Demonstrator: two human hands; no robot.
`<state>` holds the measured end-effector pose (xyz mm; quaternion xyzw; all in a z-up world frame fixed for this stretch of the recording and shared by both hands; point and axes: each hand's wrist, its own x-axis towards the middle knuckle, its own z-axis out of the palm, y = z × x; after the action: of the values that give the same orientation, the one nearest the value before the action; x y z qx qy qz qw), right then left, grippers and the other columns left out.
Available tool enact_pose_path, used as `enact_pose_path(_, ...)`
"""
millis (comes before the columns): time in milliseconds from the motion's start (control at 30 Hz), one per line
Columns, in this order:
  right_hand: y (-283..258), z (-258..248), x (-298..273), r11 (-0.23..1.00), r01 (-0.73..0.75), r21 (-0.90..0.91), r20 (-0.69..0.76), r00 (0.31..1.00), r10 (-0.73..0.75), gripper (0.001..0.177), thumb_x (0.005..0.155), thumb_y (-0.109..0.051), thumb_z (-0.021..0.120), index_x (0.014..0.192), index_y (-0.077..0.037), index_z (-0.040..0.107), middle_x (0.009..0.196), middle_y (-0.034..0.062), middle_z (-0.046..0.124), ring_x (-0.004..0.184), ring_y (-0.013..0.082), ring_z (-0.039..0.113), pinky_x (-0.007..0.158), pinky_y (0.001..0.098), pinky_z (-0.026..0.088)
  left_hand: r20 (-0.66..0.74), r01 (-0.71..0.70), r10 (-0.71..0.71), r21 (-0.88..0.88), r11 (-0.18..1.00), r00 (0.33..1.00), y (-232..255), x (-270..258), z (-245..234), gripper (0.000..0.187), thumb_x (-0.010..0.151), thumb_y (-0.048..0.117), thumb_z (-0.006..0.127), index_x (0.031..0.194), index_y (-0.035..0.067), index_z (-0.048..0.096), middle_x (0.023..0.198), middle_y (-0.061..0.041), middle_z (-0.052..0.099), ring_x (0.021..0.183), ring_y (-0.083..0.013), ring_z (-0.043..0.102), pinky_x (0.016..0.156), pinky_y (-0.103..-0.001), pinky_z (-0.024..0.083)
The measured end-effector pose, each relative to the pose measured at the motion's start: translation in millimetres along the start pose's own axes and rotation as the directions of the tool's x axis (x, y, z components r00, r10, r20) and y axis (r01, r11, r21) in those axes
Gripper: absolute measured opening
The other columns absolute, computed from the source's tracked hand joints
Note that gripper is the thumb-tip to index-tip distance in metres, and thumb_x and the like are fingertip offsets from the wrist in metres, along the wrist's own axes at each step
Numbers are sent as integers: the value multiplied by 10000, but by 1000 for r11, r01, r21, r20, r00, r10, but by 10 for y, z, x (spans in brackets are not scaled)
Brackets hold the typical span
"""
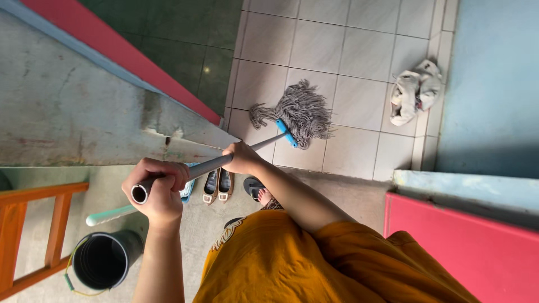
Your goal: The person mops a tiled floor in a hallway and near a doorway using a mop, pushing and pulling it across the white tiles while stepping backward.
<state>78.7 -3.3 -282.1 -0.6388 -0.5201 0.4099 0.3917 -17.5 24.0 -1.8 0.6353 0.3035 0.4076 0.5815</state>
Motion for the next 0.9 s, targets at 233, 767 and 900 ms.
enact_pose_path(233, 9, -216, -437, 969, -238, 65, 4, 971, 238, 238, 781, -270, 707, 638, -81, 695, 693, 144, 702, 674, 322, 715, 679, 419, 552, 83, 41, -36, -65, 997, 996, -164, -103, 97, 108, 741, -57, 392, 794, -52, 486, 601, -100, 448, 542, -154, 364, 592, -364, 425)
enact_pose_path(767, 508, -158, -1036, 967, -251, -48, -16, 968, 251, 160, 720, -205, 681, 620, -81, 662, 666, 144, 688, 625, 318, 699, 637, 404, 571, 93, 7, -2, -47, 999, 996, -422, -670, 328, 109, 746, -19, 390, 796, -46, 482, 593, -101, 456, 524, -165, 402, 621, -377, 493)
enact_pose_path(900, 527, -159, -1096, 967, -253, -28, -22, 967, 252, 154, 715, -204, 681, 625, -79, 668, 668, 150, 692, 638, 328, 700, 654, 412, 568, 97, 27, -14, -133, 991, 995, -421, -683, 375, 81, 770, -25, 403, 801, -43, 476, 602, -109, 465, 530, -154, 385, 614, -361, 474)
